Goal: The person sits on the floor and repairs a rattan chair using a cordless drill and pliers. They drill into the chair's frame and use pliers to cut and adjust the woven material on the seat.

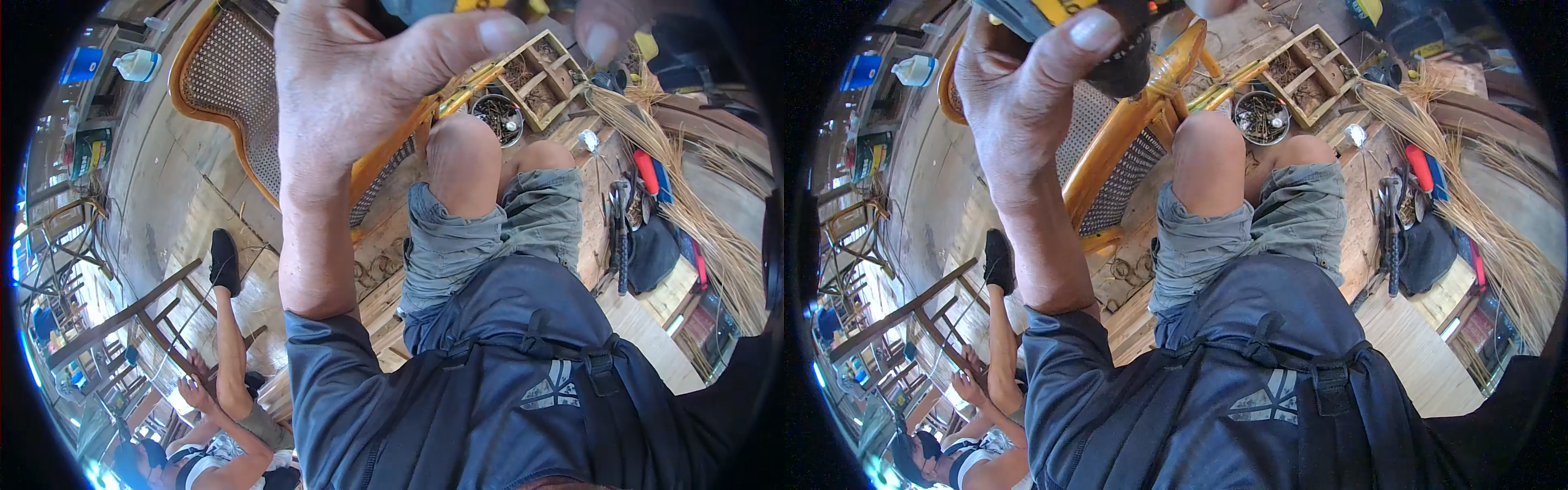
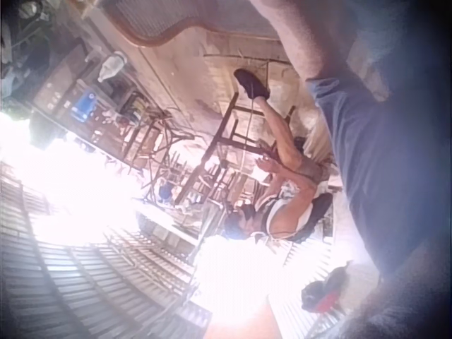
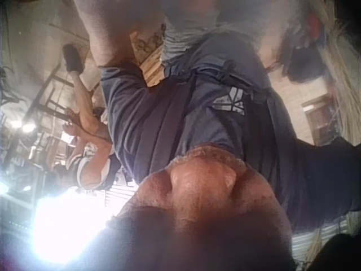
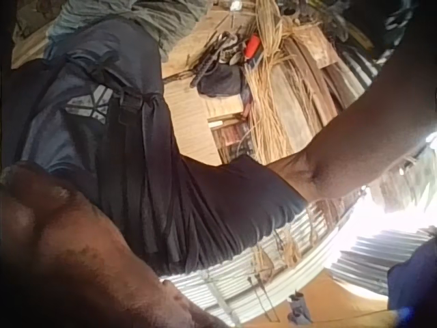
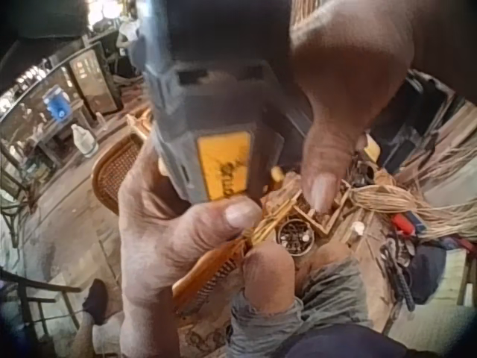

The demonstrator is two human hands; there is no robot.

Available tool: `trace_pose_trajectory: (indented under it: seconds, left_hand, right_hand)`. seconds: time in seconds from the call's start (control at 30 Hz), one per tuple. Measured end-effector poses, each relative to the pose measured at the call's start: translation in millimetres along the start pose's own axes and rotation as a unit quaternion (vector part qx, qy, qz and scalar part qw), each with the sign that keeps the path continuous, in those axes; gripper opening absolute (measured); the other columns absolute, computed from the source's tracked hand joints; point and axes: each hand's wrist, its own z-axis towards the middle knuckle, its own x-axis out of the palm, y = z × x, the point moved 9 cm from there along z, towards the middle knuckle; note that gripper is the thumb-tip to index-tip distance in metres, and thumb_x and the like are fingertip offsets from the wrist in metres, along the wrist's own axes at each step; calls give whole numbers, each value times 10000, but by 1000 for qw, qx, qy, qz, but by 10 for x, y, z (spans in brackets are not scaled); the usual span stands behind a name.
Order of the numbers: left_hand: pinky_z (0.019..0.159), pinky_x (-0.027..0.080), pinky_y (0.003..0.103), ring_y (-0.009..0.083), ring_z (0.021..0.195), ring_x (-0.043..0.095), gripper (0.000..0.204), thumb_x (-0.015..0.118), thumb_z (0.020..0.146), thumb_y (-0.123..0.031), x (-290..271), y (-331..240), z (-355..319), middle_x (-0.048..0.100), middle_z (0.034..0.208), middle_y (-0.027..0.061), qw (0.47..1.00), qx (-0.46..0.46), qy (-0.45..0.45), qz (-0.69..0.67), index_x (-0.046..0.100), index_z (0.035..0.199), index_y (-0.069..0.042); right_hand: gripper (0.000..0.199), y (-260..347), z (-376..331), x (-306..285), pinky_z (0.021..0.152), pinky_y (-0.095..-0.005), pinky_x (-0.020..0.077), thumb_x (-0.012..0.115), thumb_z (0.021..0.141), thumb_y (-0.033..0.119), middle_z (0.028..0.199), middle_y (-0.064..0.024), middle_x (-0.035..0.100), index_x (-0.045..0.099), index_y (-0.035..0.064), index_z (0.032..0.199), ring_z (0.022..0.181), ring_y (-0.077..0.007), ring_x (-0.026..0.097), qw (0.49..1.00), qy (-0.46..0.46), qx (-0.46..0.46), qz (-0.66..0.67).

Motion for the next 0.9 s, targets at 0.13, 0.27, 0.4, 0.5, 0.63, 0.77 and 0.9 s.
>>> trace_pose_trajectory:
  seconds: [0.13,0.27,0.4,0.5,0.63,0.77,0.9]
  left_hand:
    - [859,535,338,186,916,652,594,796,730,-71,22,-8,-86,661,1023,136,999,2,-34,-42,497,1229,48]
    - [830,539,333,189,906,652,556,790,734,-55,-76,-128,-171,655,1021,138,1000,0,-12,-21,500,1199,37]
    - [787,545,311,178,865,652,543,790,728,-70,-192,-105,-222,656,1001,122,997,-14,-51,-49,504,1178,30]
    - [764,542,296,163,839,646,539,788,728,-111,-294,-106,-230,654,990,106,999,-3,-51,-11,510,1169,26]
    - [758,530,290,152,836,636,545,781,732,-172,-383,-97,-198,650,987,89,998,5,-65,14,518,1168,22]
    - [766,523,293,152,850,632,555,779,734,-196,-392,-25,-90,648,988,86,997,7,-77,3,522,1174,25]
    - [727,528,278,146,819,634,572,780,738,-201,-277,12,19,653,978,94,996,-22,-78,30,515,1187,34]
  right_hand:
    - [639,45,-20,44,964,-308,450,736,744,69,1291,-99,565,489,63,1333,1109,-194,581,1000,3,0,-7]
    - [642,92,-36,73,966,-308,448,736,743,67,1291,-100,565,487,64,1335,1112,-194,579,1000,3,3,-16]
    - [646,98,-36,89,968,-308,447,736,742,66,1292,-100,564,485,65,1337,1114,-193,578,1000,2,7,-20]
    - [648,101,-19,79,969,-308,445,736,741,65,1292,-100,564,484,65,1338,1116,-193,576,1000,3,9,-22]
    - [652,90,27,58,970,-308,444,736,740,63,1293,-100,564,482,66,1340,1118,-193,575,1000,6,9,-19]
    - [655,49,76,44,972,-308,442,736,739,62,1293,-100,564,480,67,1342,1121,-193,573,1000,9,9,-17]
    - [659,9,104,27,974,-308,440,736,738,60,1294,-100,563,478,67,1344,1123,-192,571,1000,11,3,-9]
